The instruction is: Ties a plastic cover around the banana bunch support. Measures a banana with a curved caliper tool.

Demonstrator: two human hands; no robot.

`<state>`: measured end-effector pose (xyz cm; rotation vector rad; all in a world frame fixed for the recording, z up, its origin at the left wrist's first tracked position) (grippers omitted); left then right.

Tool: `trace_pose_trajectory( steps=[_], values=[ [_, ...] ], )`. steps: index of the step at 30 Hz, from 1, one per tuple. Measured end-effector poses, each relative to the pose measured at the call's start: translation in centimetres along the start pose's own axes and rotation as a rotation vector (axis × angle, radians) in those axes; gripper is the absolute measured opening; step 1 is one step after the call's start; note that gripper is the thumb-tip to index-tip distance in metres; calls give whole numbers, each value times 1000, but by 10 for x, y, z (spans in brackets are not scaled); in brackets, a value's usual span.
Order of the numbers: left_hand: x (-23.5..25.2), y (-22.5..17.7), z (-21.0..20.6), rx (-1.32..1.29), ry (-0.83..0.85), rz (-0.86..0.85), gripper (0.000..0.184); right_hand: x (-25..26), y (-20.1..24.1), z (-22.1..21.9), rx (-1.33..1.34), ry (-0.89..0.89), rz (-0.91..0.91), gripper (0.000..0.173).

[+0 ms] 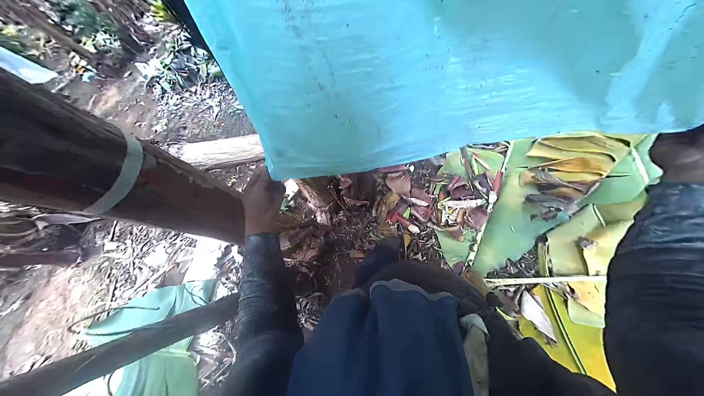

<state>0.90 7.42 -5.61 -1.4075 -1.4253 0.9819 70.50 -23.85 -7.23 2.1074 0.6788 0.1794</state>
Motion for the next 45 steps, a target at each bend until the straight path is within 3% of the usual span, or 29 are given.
trace_pose_trajectory(
  steps=[3, 4, 6, 8, 9, 12, 14, 17, 19, 21, 22, 24, 25, 27, 30, 32, 35, 37, 40, 45],
  values=[
    [-7, -13, 2, 234, 66, -57, 31, 13, 11, 30, -278, -296, 21, 58],
    [-4, -26, -4, 310, 127, -135, 37, 1, 29, 19, -391, -257, 111, 68],
    [0, -58, -35, 494, 285, -279, 51, -26, 66, -20, -645, 23, 363, 95],
    [-5, -83, -94, 654, 442, -328, 87, -47, 76, -71, -791, 263, 487, 126],
    [-12, -88, -132, 687, 506, -333, 98, -52, 70, -103, -825, 348, 522, 126],
    [-27, -61, -256, 585, 681, -421, 76, -46, 22, -192, -1016, 549, 538, 88],
    [-15, -23, -329, 508, 807, -467, 89, -39, -28, -228, -1126, 587, 532, 72],
    [-7, 19, -391, 459, 802, -507, 104, -57, -98, -245, -1152, 655, 382, 57],
    [-16, 23, -403, 508, 709, -441, 81, -65, -127, -234, -1138, 696, 366, 58],
    [-19, 24, -390, 621, 601, -371, 51, -70, -145, -223, -1157, 695, 332, 55],
    [-15, 30, -384, 673, 565, -376, 46, -69, -151, -213, -1116, 656, 304, 52],
    [-8, 41, -370, 710, 493, -482, 54, -69, -160, -183, -962, 527, 245, 54],
    [-8, 48, -357, 742, 460, -531, 67, -73, -166, -166, -933, 472, 205, 60],
    [-15, 60, -318, 800, 378, -572, 83, -85, -181, -129, -1047, 446, 84, 64],
    [-27, 91, -231, 878, 317, -531, 76, -112, -231, -88, -1318, 712, -189, 44],
    [-35, 139, -166, 1003, 400, -352, 71, -152, -257, -87, -1372, 983, -338, 38],
    [-67, 201, -76, 1161, 642, 84, 53, -218, -272, -148, -1222, 1390, -395, 37],
    [-96, 231, -28, 1222, 772, 361, 41, -244, -265, -212, -1068, 1479, -356, 36],
    [-129, 253, 18, 1248, 878, 539, 39, -243, -248, -314, -912, 1350, -196, 35],
    [-128, 245, 44, 1210, 877, 536, 42, -172, -278, -440, -931, 1023, 148, 34]
  ],
)
Point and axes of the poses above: each hand's wrist, its own x-axis towards the middle knuckle, its own z-axis out of the back of the hand, y = z × x, the point moved 6 cm from there along x, towards the middle knuckle, and after that the axes turned 3 degrees about -z, right-handed, at the moved point
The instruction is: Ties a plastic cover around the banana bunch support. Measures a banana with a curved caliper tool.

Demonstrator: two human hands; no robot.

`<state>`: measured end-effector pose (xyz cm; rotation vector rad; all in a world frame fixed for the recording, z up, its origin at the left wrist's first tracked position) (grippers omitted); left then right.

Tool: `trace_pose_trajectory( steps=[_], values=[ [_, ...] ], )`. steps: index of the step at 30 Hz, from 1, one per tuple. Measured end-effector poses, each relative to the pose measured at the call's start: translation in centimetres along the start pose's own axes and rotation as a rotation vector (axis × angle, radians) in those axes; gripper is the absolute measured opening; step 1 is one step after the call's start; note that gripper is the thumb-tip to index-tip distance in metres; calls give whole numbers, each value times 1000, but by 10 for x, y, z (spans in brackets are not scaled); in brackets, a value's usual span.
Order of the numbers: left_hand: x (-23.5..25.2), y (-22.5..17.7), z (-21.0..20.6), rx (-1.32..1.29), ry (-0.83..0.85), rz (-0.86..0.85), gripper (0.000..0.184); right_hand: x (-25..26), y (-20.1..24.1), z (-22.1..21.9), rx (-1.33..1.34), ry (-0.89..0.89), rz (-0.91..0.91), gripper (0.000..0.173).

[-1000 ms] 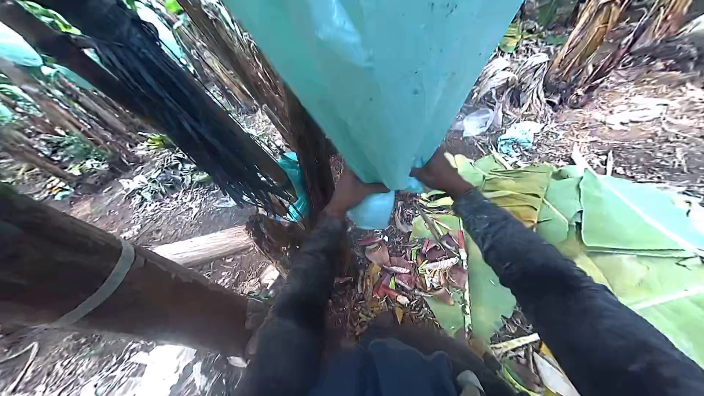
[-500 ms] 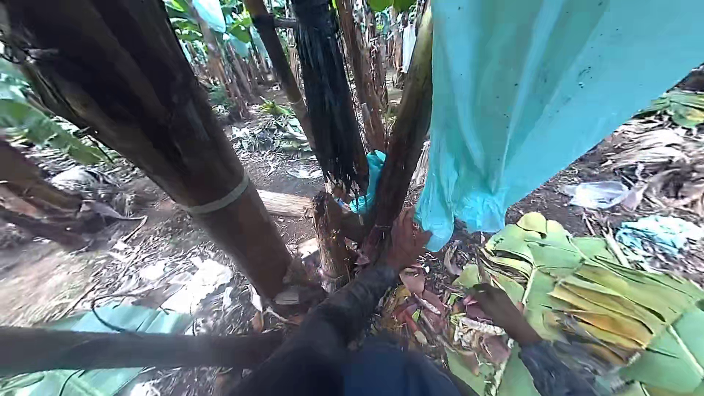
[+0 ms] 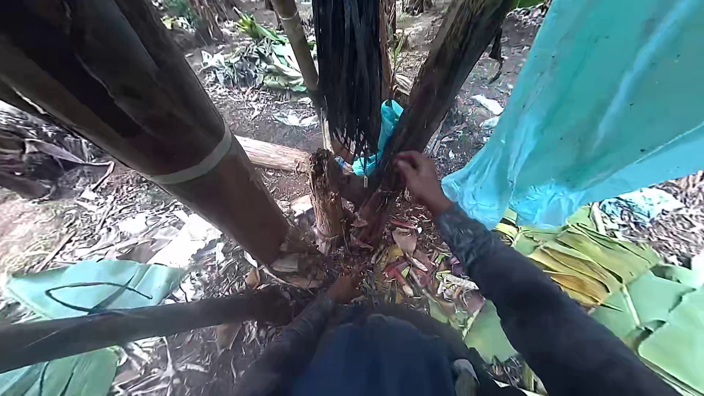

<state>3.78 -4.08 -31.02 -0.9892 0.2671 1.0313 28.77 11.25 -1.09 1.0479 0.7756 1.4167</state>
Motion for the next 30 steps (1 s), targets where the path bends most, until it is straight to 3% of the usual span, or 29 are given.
trace_pose_trajectory(
  steps=[4, 7, 17, 24, 30],
  values=[
    [-11, -22, 44, -70, -82, -85, 38, 86, -7, -26, -152, -11, -12, 46],
    [-24, -44, 84, -119, -201, -212, 36, 97, -13, -35, -218, -13, 5, 33],
    [-109, -173, 234, -308, -902, -724, 16, -37, 36, -14, 93, 13, 65, 15],
    [-129, -212, 271, -342, -889, -786, 11, -59, 53, -18, 27, -9, 92, 14],
    [-92, -207, 275, -392, -876, -743, 10, -58, 55, -19, -36, 20, 143, 9]
  ],
)
Point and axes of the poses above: each hand's wrist, its own x-axis towards the middle knuckle, its own z-axis out of the back of the hand, y = z × x, the point moved 6 cm from there along x, towards the middle knuckle, and after that the axes turned 3 degrees about -z, right-handed, at the moved point
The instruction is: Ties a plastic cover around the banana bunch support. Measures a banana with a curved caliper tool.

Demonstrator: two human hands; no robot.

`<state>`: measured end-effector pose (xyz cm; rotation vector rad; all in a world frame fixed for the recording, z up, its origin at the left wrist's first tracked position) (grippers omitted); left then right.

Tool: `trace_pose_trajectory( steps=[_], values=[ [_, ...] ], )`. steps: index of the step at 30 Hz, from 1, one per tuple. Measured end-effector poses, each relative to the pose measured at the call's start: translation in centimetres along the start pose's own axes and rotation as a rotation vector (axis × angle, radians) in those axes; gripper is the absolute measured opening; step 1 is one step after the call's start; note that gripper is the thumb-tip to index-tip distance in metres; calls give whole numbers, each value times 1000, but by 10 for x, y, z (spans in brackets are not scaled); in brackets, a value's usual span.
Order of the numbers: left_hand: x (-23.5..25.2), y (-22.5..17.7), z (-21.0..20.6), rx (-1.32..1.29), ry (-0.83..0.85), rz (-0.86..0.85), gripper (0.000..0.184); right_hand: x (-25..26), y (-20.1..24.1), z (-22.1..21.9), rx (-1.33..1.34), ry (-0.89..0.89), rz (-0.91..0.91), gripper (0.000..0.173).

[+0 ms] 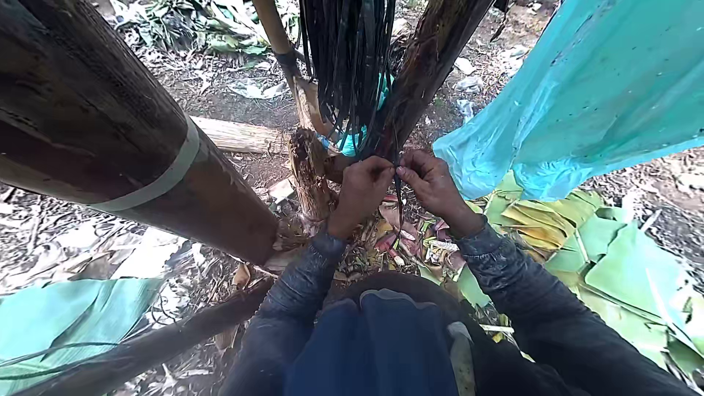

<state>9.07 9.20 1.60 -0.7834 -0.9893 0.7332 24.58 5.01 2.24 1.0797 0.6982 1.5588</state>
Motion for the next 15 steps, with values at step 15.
trace_pose_trajectory(
  steps=[15],
  values=[
    [8, 4, 0, 18, 87, 55, 9, 2, -3, -7, 72, 49, 20, 12]
  ],
)
Point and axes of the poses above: each hand's wrist, its own x-axis towards the middle knuckle, its own z-axis out of the back of the hand, y = z × x, the point moved 6 cm from there along x, towards the middle knuckle, and after that the axes turned 3 degrees about -z, right-handed, at the moved point
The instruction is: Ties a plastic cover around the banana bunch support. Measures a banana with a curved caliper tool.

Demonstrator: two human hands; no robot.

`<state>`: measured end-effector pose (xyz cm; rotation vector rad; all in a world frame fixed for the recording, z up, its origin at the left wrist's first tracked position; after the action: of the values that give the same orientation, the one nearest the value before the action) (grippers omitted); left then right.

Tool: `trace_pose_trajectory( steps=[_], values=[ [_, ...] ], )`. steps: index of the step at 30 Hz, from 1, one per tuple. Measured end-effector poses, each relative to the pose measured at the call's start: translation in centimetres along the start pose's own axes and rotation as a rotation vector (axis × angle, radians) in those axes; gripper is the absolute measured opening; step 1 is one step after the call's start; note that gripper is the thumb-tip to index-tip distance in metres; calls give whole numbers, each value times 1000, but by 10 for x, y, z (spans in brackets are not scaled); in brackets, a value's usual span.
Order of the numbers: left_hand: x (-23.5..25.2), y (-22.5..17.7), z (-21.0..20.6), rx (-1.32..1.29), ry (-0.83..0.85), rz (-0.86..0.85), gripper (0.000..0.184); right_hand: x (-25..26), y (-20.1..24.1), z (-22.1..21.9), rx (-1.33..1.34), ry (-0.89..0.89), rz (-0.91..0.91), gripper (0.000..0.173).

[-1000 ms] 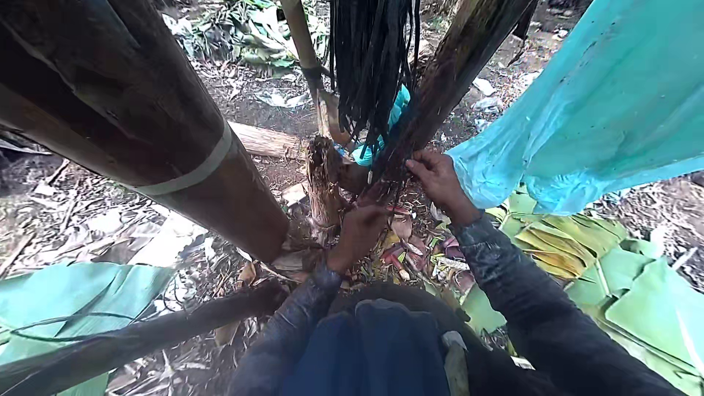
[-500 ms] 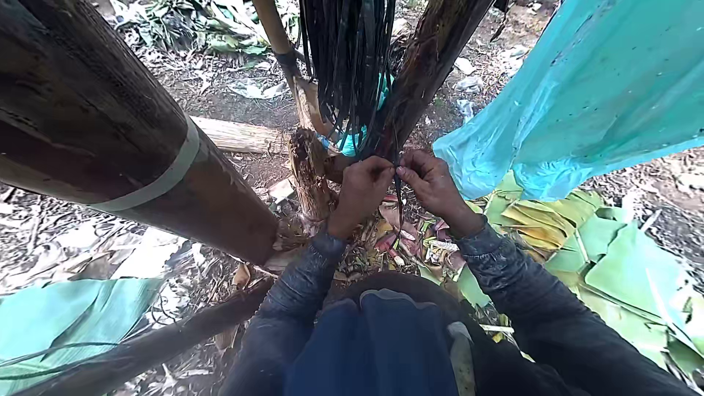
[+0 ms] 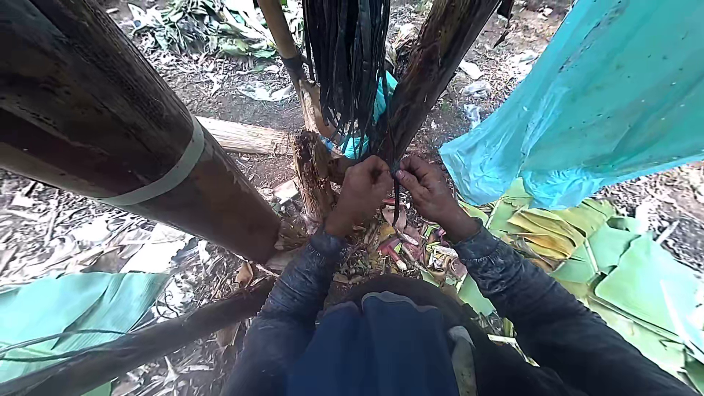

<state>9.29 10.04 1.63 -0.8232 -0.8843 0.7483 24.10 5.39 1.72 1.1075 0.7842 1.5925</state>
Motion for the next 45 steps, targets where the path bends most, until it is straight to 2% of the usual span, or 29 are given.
trace_pose_trajectory(
  steps=[2, 4, 6, 8, 11, 14, 17, 20, 22, 24, 26, 28, 29, 31, 33, 36, 38, 41, 44, 45],
  values=[
    [0, 7, 6, -140, -16, 45, 11, 1, -2, 3, 0, -15, -24, 15],
    [-2, 11, 13, -419, -29, 19, 11, 10, -9, 12, -70, -55, -5, 15],
    [-17, 1, 26, -680, -2, -8, 18, 24, -22, 27, -189, -131, -6, 17],
    [-26, -11, 49, -815, -21, -95, 20, 42, -43, 50, -304, -200, -55, 21],
    [-21, -25, 103, -871, -107, -221, 18, 81, -72, 96, -412, -309, -174, 29],
    [-37, -43, 169, -928, -292, -338, 18, 113, -74, 139, -504, -408, -254, 32],
    [-70, -73, 239, -1051, -449, -563, 23, 140, -71, 180, -557, -512, -329, 37],
    [-115, -105, 272, -1190, -323, -800, 24, 157, -69, 206, -589, -563, -388, 37],
    [-131, -119, 260, -1011, -231, -765, 17, 164, -57, 211, -574, -552, -426, 33],
    [-134, -126, 222, -682, -117, -598, 14, 157, -25, 200, -514, -579, -365, 41],
    [-125, -113, 176, -388, 94, -448, 15, 140, 34, 176, -461, -646, -105, 45],
    [-108, -89, 129, -207, 277, -348, 16, 119, 93, 144, -369, -649, 262, 35],
    [-99, -78, 108, -102, 317, -320, 16, 111, 119, 127, -281, -595, 440, 30],
    [-84, -64, 73, 91, 349, -297, 11, 100, 162, 97, -87, -418, 645, 23],
    [-73, -59, 50, 145, 351, -316, 8, 97, 196, 79, -34, -319, 720, 22],
    [-65, -58, 30, 121, 342, -319, 8, 124, 240, 70, -158, -312, 860, 32],
    [-64, -54, 23, 94, 345, -315, 8, 158, 266, 69, -249, -272, 825, 37],
    [-63, -48, 19, 90, 333, -316, 8, 209, 283, 66, -432, -235, 530, 34],
    [-63, -38, 17, 91, 285, -258, 9, 234, 288, 63, -587, -221, 315, 47],
    [-65, -31, 17, 65, 256, -224, 11, 240, 286, 61, -575, -181, 264, 46]
  ],
)
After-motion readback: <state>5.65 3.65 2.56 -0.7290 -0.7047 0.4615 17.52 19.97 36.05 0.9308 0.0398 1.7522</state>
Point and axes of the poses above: each hand's wrist, its own x-axis towards the middle knuckle, its own z-axis out of the back of the hand, y = z × x, the point moved 6 cm from there along x, towards the middle knuckle, and after that the axes turned 3 degrees about -z, right-handed, at the moved point
